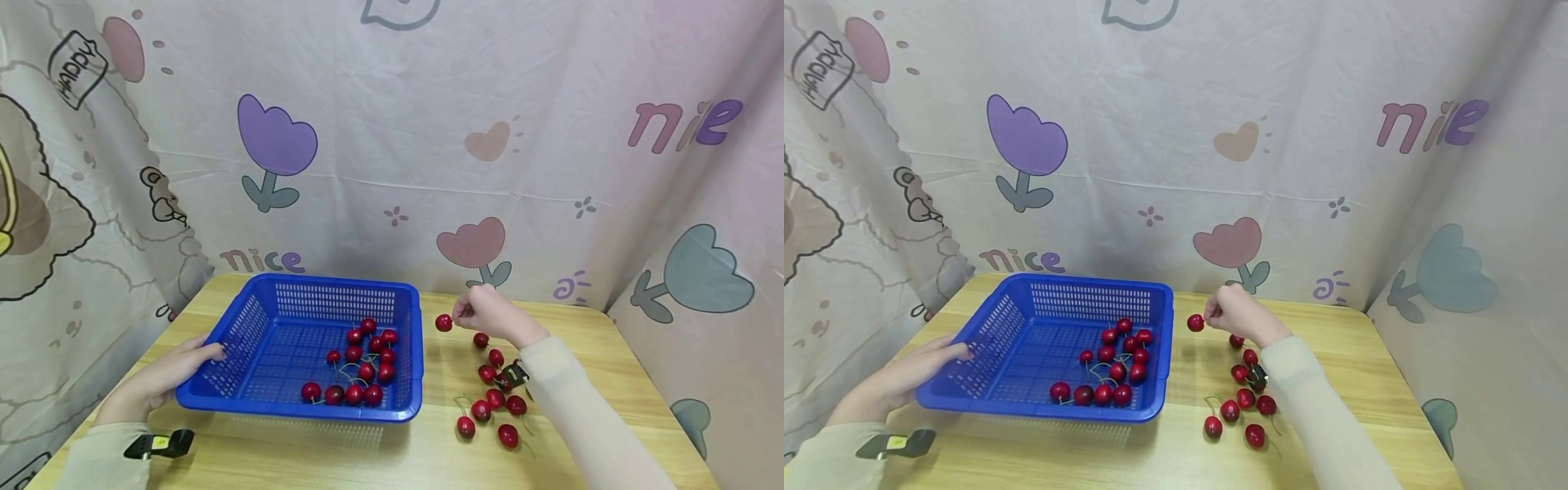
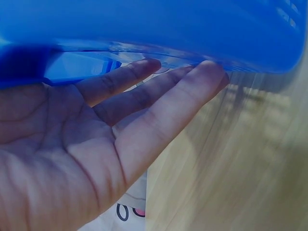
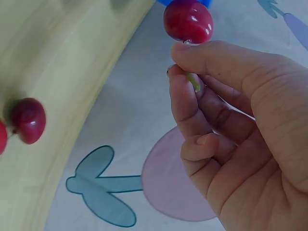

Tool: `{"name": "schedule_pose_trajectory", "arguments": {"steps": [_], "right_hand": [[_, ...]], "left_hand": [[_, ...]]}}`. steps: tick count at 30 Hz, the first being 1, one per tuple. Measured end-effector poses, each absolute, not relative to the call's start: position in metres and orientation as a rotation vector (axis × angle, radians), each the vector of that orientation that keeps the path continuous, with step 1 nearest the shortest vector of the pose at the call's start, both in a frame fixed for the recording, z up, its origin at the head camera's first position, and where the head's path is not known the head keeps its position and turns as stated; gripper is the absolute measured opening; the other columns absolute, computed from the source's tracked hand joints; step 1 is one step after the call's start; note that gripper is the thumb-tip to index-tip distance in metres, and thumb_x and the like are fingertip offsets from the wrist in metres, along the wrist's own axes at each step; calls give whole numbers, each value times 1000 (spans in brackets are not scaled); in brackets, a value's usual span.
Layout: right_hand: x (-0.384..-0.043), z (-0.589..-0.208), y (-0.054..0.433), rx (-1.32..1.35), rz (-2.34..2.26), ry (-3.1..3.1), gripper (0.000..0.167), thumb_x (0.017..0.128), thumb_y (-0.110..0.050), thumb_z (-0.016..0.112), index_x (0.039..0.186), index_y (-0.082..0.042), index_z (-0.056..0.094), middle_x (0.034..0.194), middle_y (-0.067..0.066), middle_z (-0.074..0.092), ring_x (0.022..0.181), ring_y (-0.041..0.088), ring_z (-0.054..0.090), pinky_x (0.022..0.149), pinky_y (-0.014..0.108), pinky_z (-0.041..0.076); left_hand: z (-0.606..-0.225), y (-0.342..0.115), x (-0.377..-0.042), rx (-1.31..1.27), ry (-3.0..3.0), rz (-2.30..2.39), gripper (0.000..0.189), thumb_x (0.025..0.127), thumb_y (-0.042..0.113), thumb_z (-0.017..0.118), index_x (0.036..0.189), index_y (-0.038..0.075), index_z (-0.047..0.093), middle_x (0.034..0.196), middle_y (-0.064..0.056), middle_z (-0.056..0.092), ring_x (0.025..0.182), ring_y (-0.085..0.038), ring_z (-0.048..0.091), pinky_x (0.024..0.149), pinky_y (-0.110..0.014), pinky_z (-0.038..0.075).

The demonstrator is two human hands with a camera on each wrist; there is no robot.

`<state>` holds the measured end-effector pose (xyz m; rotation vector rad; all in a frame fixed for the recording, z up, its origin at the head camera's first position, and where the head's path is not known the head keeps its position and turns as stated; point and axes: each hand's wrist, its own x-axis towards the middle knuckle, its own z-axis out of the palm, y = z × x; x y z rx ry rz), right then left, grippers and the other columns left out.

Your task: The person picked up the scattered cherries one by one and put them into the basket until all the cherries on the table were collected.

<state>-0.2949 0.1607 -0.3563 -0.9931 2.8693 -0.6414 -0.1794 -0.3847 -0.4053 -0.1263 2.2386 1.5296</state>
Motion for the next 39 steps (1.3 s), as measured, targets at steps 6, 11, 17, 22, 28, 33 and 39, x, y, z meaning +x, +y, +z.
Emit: {"name": "schedule_pose_trajectory", "arguments": {"steps": [6,11,17,22,28,33,39], "right_hand": [[-295,-347,149,-1022,-634,2872,8,93,-1,77,88,-7,81,82,0,77,73,8,66,75,28,62],[-295,-341,132,-1027,-612,2865,7,95,-5,78,91,-10,82,83,-1,77,72,8,64,77,28,63],[-294,-333,111,-1097,-617,2857,8,94,-7,79,88,-11,81,81,-2,77,71,6,64,74,25,60],[-292,-328,96,-1152,-631,2840,9,93,-4,78,86,-8,80,82,0,78,73,6,68,74,24,60],[-289,-325,74,-1166,-593,2808,6,94,-3,77,91,-5,82,88,3,80,76,7,71,74,22,61],[-287,-326,53,-1192,-513,2796,7,96,-7,78,90,-8,82,89,3,79,76,8,69,75,23,61],[-284,-328,27,-1214,-440,2781,6,95,-8,79,90,-10,82,89,2,79,77,10,68,77,25,61]], "left_hand": [[-406,-386,-180,-137,2233,1528,75,108,23,41,166,-10,5,126,-20,69,104,-27,73,85,-47,65],[-406,-388,-181,-147,2242,1511,77,108,24,41,166,-9,4,127,-21,68,103,-26,73,85,-46,65],[-408,-389,-181,-133,2231,1524,77,107,22,42,166,-10,5,126,-19,69,103,-26,73,85,-46,65],[-409,-388,-182,-109,2211,1541,76,106,20,42,165,-11,7,122,-17,70,103,-27,74,85,-46,65],[-408,-388,-182,-101,2204,1544,75,106,20,42,165,-12,6,122,-17,70,102,-27,74,85,-47,65],[-408,-388,-182,-105,2217,1537,76,106,20,42,165,-11,5,122,-17,70,102,-27,74,84,-46,65],[-409,-388,-183,-108,2246,1521,75,107,20,42,165,-11,6,125,-18,69,104,-27,73,85,-45,65]]}}
